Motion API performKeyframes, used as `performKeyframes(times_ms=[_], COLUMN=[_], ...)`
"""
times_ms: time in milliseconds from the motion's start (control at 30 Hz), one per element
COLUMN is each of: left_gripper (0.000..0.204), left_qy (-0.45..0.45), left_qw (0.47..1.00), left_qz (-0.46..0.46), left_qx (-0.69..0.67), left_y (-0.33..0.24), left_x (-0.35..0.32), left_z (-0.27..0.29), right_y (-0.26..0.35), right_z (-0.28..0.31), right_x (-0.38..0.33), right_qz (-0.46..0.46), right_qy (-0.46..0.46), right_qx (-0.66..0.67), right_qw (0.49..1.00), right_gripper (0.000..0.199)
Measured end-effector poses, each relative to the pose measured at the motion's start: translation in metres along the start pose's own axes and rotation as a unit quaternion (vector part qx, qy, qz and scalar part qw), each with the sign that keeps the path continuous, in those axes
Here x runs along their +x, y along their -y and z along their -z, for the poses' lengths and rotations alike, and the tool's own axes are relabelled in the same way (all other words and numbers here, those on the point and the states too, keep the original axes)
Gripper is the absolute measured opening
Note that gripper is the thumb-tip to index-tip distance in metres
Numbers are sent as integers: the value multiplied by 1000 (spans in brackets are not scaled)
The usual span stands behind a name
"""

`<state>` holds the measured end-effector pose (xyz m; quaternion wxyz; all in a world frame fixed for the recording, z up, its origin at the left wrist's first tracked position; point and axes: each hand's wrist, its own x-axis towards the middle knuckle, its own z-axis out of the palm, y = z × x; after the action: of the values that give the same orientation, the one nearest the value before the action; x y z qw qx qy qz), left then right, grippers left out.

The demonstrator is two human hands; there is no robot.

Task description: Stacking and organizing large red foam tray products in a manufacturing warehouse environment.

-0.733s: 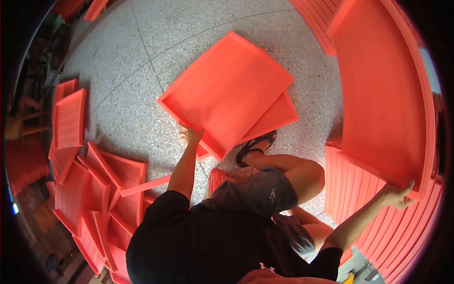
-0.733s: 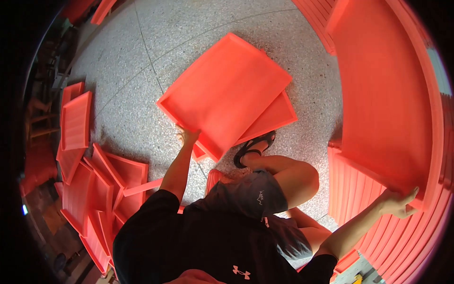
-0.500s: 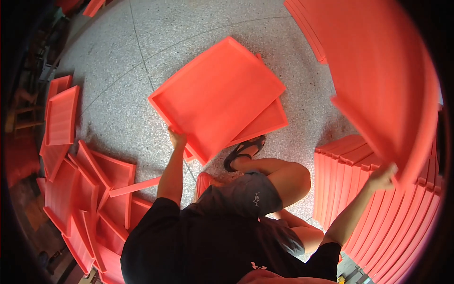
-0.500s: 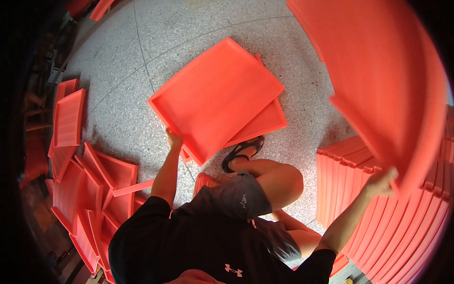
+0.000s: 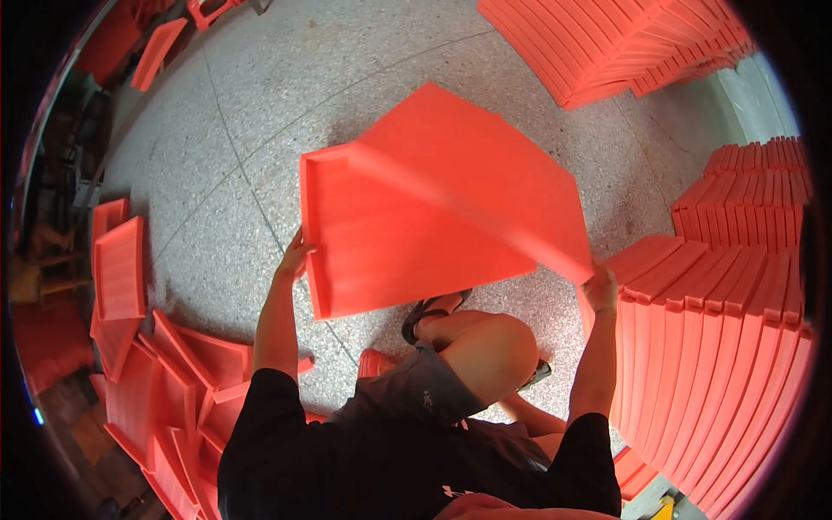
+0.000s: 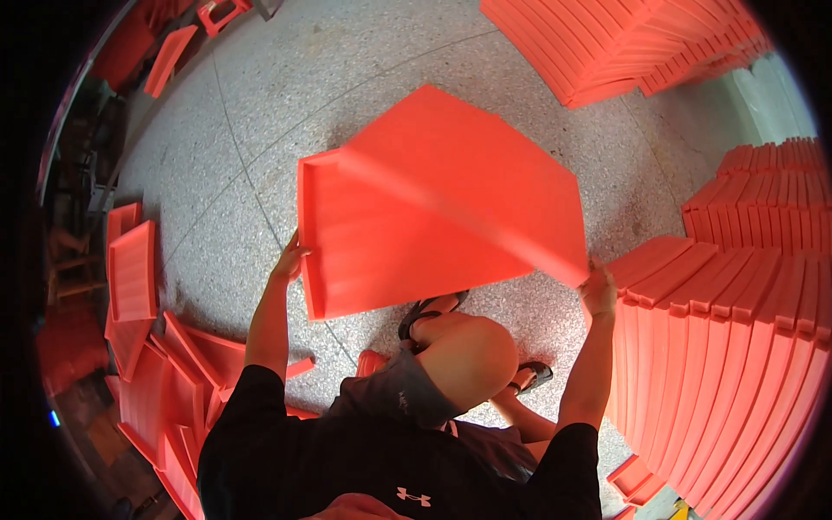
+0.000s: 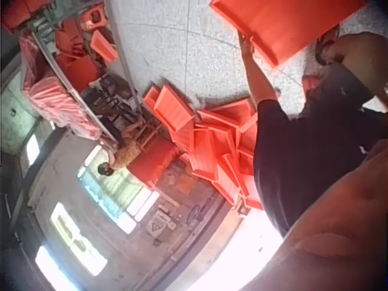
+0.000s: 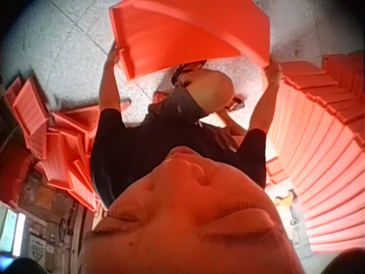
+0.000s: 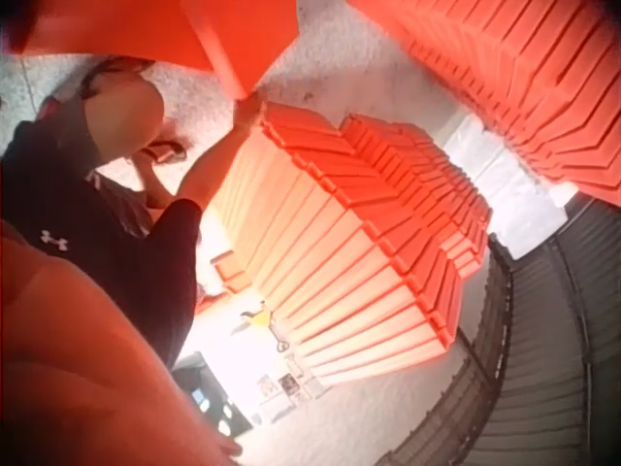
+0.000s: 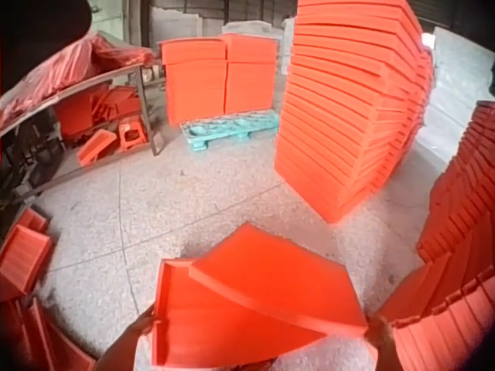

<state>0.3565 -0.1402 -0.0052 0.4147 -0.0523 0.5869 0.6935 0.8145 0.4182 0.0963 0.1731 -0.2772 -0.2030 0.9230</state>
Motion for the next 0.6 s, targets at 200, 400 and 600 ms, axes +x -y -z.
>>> performKeyframes(times_ms=[200, 400, 600], left_gripper=[79, 59, 52], left_qy=[6, -133, -115], left_qw=[995, 984, 991], left_qz=[30, 44, 0], left_qx=[90, 107, 63], left_y=[14, 29, 33], left_x=[32, 44, 51], left_z=[-32, -30, -28], right_y=[-62, -23, -47], right_z=[20, 41, 31], right_x=[59, 40, 46], right_qz=[89, 15, 19], right_qy=[-148, -118, -87], right_qx=[-471, -248, -377], right_qw=[865, 961, 922], right_gripper=[48, 57, 68])
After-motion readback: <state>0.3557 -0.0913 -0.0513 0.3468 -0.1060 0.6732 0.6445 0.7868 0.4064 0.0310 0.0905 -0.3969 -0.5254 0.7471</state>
